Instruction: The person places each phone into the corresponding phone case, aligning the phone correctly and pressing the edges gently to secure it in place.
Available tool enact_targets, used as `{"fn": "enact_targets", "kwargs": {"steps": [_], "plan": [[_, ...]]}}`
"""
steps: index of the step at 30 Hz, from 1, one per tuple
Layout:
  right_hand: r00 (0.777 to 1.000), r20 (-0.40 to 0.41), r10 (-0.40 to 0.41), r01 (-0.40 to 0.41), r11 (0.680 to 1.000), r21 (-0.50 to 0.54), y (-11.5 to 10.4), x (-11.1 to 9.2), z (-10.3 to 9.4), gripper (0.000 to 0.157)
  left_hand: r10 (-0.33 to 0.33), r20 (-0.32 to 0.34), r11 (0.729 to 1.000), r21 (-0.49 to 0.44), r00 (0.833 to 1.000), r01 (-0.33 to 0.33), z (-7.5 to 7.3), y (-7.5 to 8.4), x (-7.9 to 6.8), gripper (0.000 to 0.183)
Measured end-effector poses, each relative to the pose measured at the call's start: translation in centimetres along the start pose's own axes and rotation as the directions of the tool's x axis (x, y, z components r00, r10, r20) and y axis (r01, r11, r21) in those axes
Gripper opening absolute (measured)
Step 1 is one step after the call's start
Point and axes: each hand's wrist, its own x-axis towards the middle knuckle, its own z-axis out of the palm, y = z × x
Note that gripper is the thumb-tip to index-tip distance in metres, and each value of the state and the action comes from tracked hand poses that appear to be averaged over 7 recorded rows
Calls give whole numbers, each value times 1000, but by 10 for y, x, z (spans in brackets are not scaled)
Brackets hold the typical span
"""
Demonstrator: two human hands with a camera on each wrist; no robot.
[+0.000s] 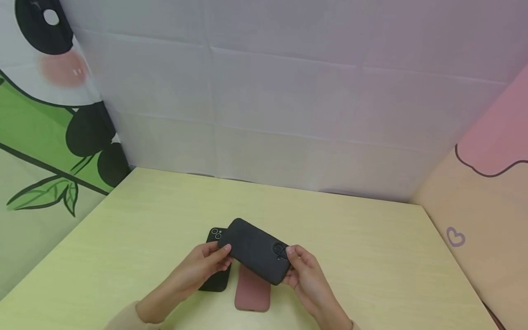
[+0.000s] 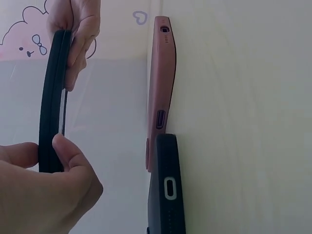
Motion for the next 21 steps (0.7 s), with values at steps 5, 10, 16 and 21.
{"fn": "enact_targets", "kwargs": {"steps": [5,10,16,21], "plan": [[1000,22,-14,13,999,43,0,0,4,16,-7,45,1000,-26,999,9,5,-3,0,32],[998,55,-13,8,996,88,2,-1,10,11,-33,185,999,35,982,27,20,-6,-4,39],[999,37,-7,4,997,81,5,-3,14,14,-53,231,998,55,971,41,37,-7,-9,40],[999,43,-17,15,998,66,4,-4,16,15,-47,238,999,36,970,40,38,-5,-9,36]]}}
